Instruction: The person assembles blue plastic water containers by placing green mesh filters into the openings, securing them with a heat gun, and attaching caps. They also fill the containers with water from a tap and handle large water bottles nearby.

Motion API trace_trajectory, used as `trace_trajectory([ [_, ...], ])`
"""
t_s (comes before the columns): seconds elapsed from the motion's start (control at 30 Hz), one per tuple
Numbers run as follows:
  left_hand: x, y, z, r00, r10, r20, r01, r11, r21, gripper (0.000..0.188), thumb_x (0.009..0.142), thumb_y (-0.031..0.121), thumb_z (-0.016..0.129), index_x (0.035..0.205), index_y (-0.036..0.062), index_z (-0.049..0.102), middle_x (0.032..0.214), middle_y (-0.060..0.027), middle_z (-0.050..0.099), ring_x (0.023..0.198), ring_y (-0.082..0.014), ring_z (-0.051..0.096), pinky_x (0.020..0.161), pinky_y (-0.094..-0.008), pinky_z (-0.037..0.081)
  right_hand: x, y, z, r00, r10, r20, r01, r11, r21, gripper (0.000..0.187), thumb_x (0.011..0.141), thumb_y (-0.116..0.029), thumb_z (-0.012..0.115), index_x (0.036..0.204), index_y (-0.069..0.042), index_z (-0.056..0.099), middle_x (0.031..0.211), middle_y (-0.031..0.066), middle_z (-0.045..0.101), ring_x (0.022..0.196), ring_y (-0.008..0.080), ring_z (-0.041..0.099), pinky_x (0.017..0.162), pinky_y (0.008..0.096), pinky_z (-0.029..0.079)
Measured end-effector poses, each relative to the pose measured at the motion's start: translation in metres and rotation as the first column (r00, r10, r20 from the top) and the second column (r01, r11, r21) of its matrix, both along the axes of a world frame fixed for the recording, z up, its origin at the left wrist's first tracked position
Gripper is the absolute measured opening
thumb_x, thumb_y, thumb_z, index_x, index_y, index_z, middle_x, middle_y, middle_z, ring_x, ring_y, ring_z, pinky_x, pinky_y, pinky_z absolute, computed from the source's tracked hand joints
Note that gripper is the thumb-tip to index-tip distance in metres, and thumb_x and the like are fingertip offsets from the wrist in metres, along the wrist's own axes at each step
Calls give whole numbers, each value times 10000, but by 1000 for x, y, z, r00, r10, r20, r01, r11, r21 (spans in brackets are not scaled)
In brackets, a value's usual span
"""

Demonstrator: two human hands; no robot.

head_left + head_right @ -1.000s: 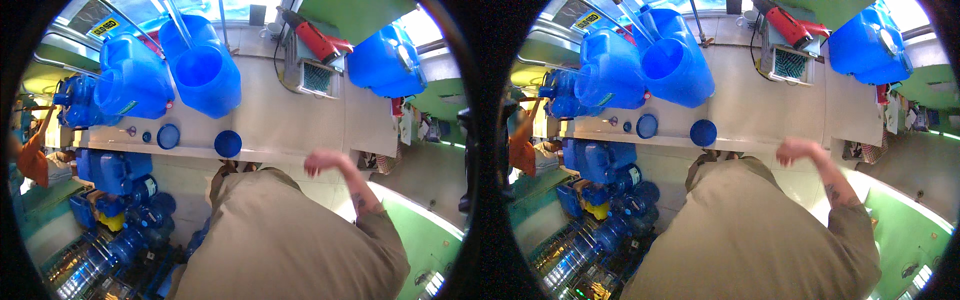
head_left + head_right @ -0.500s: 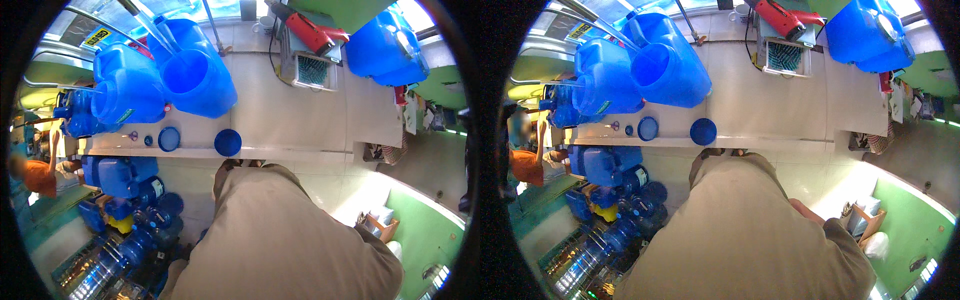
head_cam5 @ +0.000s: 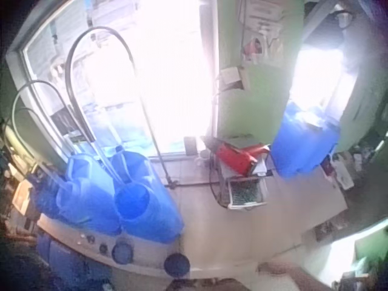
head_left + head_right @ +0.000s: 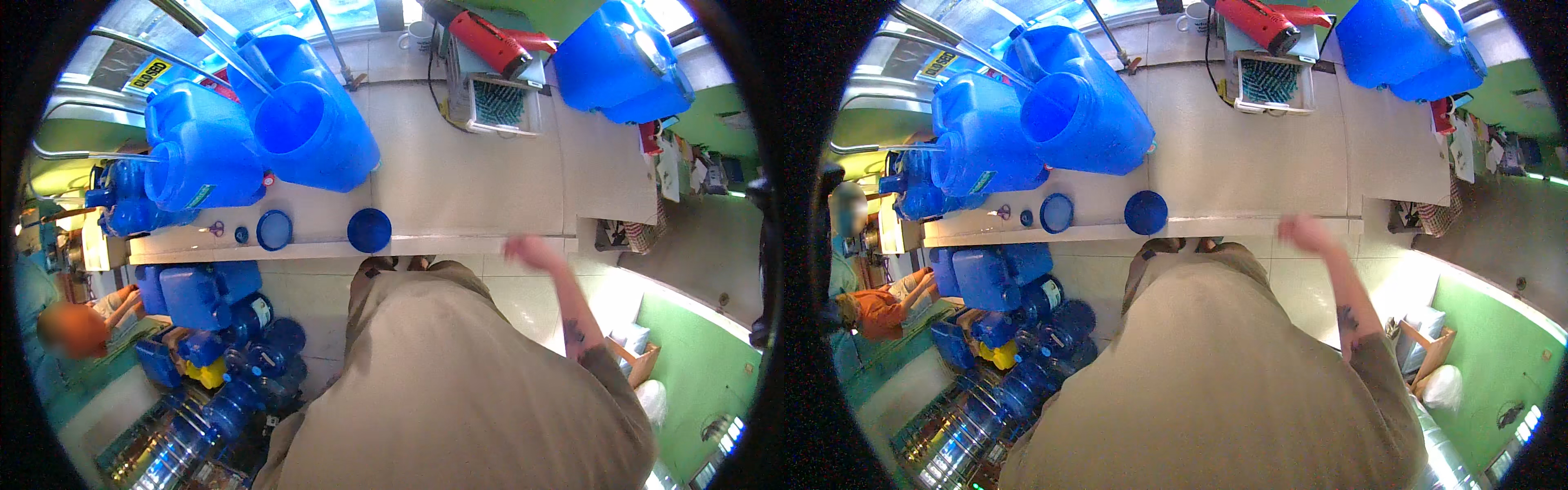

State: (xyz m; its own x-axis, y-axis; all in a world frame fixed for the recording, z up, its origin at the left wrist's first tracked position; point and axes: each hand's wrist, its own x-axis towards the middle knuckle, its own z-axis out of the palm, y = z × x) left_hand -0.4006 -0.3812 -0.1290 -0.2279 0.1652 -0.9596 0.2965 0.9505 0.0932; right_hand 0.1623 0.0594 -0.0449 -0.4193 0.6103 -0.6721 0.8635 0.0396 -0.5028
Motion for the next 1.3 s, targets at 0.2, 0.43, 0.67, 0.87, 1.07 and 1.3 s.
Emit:
trace_trajectory([
  [0.2, -16, 119, -67, 944, -328, -30, 323, 902, 287, 436, 1052, 274, 486, 1399, 17, 544, 1351, -129, 629, 1224, -245, 598, 1067, -392, 440, -70, 197, 97, 972, -196, -128, 216, 539, 814, 294, 977, -305, 585, 1115, -83, 718, 1135, 167, 697, 1068, 369, 658, 941, 446, 522],
  [0.43, 7, 297, 21, 930, 165, 330, -368, 465, 805, 383, 1041, 225, 560, 1367, 23, 562, 1330, -122, 629, 1207, -200, 594, 1041, -317, 458, -79, 270, 55, 898, -373, 235, 62, 635, 770, 283, 932, -308, 619, 1167, -160, 670, 1131, 126, 703, 1061, 351, 669, 879, 495, 541],
  [0.67, 42, 320, 51, 903, 96, 418, -382, 625, 681, 362, 1031, 202, 584, 1347, 26, 577, 1276, -95, 649, 1162, -164, 609, 1020, -318, 483, -68, 274, 44, 875, -391, 285, 3, 594, 805, 327, 953, -370, 614, 1176, -147, 703, 1119, 138, 716, 1060, 353, 678, 885, 493, 536],
  [0.87, 9, 346, 53, 895, -22, 446, -339, 616, 711, 384, 1031, 227, 592, 1353, 20, 570, 1287, -80, 646, 1186, -177, 602, 1050, -325, 459, -89, 242, 99, 824, -543, 161, 126, 452, 883, 315, 953, -381, 631, 1177, -180, 725, 1115, 114, 715, 996, 323, 692, 827, 437, 542],
  [1.07, 1, 385, 120, 835, -154, 528, -389, 513, 765, 409, 1005, 239, 643, 1352, 35, 575, 1292, -80, 646, 1226, -193, 581, 1063, -326, 445, -211, 92, 157, 967, -47, -249, 250, 338, 908, 208, 896, -61, 716, 1081, -140, 767, 931, 85, 646, 826, 231, 654, 752, 354, 541],
  [1.3, -1, 427, 145, 959, -108, 262, -152, 585, 797, 303, 939, 192, 737, 1171, 9, 672, 1039, -35, 718, 916, -110, 639, 850, -262, 505, -387, 32, 97, 821, -53, -568, 398, 767, 504, 296, 890, -147, 746, 1177, -83, 704, 1036, 107, 644, 943, 282, 650, 810, 370, 545],
])
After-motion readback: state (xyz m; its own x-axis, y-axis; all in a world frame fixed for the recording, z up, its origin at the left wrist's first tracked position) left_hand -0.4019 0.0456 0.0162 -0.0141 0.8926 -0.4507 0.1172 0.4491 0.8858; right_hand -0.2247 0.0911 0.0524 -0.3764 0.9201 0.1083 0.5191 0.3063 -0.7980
